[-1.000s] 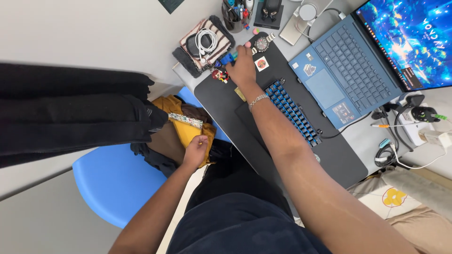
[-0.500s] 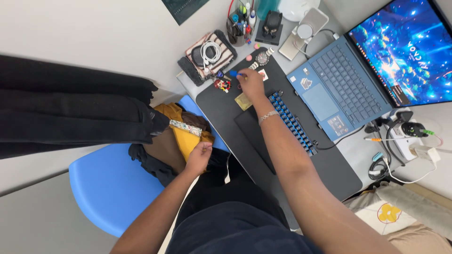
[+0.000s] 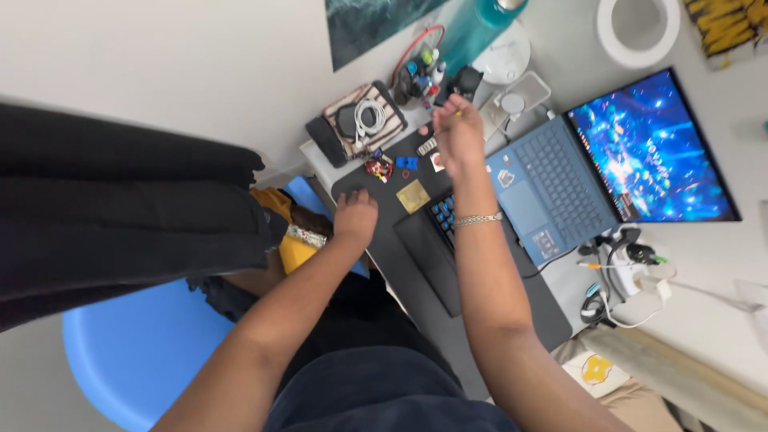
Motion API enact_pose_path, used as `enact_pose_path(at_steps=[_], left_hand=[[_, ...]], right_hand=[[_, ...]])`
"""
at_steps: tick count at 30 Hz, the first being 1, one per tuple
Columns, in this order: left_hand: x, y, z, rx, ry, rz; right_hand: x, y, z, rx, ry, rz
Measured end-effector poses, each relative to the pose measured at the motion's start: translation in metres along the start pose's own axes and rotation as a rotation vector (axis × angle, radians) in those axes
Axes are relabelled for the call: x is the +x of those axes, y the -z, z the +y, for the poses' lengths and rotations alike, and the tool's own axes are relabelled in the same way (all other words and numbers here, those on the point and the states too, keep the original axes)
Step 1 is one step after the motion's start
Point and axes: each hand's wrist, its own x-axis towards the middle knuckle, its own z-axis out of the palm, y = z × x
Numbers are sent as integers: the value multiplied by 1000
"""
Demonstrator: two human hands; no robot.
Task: Organizing a desk area, handling a red cable, and interacting with computer peripherals.
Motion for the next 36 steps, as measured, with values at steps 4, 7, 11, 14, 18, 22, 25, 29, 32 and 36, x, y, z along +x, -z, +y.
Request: enact_pose_path(at_steps=[4, 7, 11, 14, 18, 22, 25, 29, 32, 36], left_hand=[[6, 6, 0, 31, -50, -256], [9, 13, -3, -71, -58, -391], [15, 11, -9, -101, -47, -539], [19, 47, -17, -125, -65, -667], [20, 62, -23, -119, -124, -800], [21, 47, -25, -115, -127, -833], [21, 31, -27, -119, -134, -785], [20, 41, -27, -133, -139, -790], [20, 53, -26, -150, -135, -807], [19, 55, -26, -149, -128, -811]], right_hand=[[23, -22, -38, -125, 192, -88], [33, -43, -61, -573, 321, -76], [50, -55, -71, -1085, 465, -108], [51, -65, -71, -1339, 717, -240], [51, -72, -66, -1417, 770, -278], [68, -63, -49, -1607, 828, -337], [69, -69, -41, -1648, 846, -312], [68, -80, -39, -1809, 773, -260], [80, -77, -32, -1895, 720, -259], [93, -74, -27, -2032, 645, -265]])
